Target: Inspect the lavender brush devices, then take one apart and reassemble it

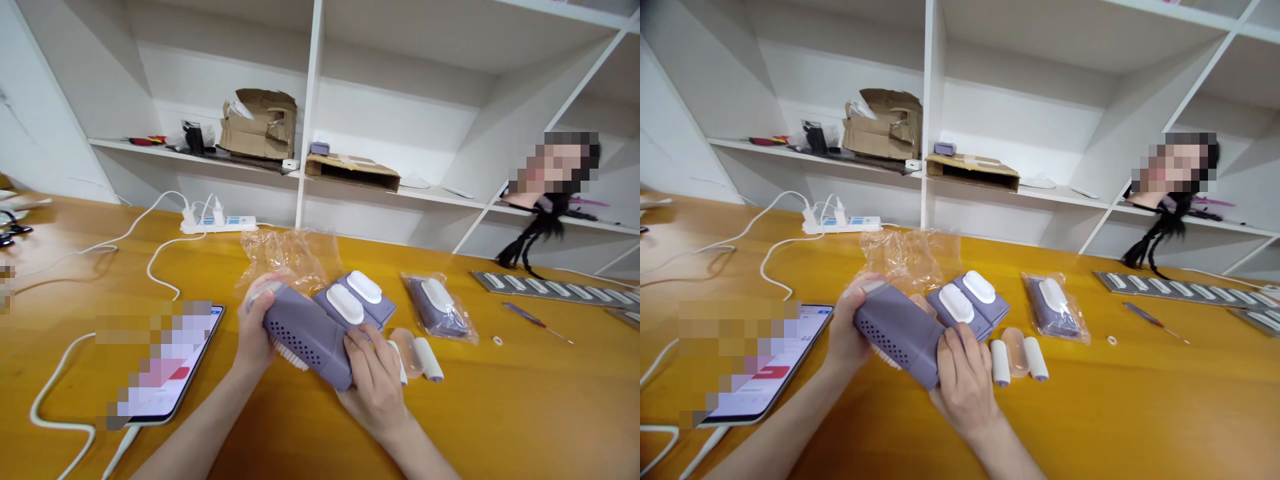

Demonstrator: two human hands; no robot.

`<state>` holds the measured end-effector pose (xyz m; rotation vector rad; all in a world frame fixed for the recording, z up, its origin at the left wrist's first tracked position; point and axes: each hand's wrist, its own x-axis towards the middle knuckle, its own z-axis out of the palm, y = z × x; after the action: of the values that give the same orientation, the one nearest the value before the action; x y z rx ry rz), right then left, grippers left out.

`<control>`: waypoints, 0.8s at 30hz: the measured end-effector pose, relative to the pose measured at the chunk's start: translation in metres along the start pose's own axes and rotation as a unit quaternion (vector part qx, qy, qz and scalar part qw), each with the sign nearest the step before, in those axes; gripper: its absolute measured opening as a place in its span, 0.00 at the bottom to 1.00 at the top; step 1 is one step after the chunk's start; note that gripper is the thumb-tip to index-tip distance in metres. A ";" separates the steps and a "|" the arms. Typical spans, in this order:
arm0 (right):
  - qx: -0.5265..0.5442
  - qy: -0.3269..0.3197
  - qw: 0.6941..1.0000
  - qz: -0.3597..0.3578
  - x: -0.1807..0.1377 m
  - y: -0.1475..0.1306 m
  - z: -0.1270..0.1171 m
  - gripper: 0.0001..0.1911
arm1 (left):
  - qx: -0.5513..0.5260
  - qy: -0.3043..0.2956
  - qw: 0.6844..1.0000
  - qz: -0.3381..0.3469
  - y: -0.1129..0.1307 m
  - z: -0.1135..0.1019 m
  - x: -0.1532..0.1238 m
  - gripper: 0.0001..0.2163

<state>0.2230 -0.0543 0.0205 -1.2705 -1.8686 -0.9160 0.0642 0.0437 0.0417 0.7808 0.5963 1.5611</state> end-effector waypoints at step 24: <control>0.699 -0.240 0.392 0.548 0.019 0.003 -0.008 0.16 | 0.038 -0.082 0.989 0.118 0.012 -0.004 0.002 0.19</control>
<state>0.2213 -0.0515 0.0412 -1.0416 -0.8321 1.6238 0.0533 0.0443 0.0491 1.0578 0.4566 1.6752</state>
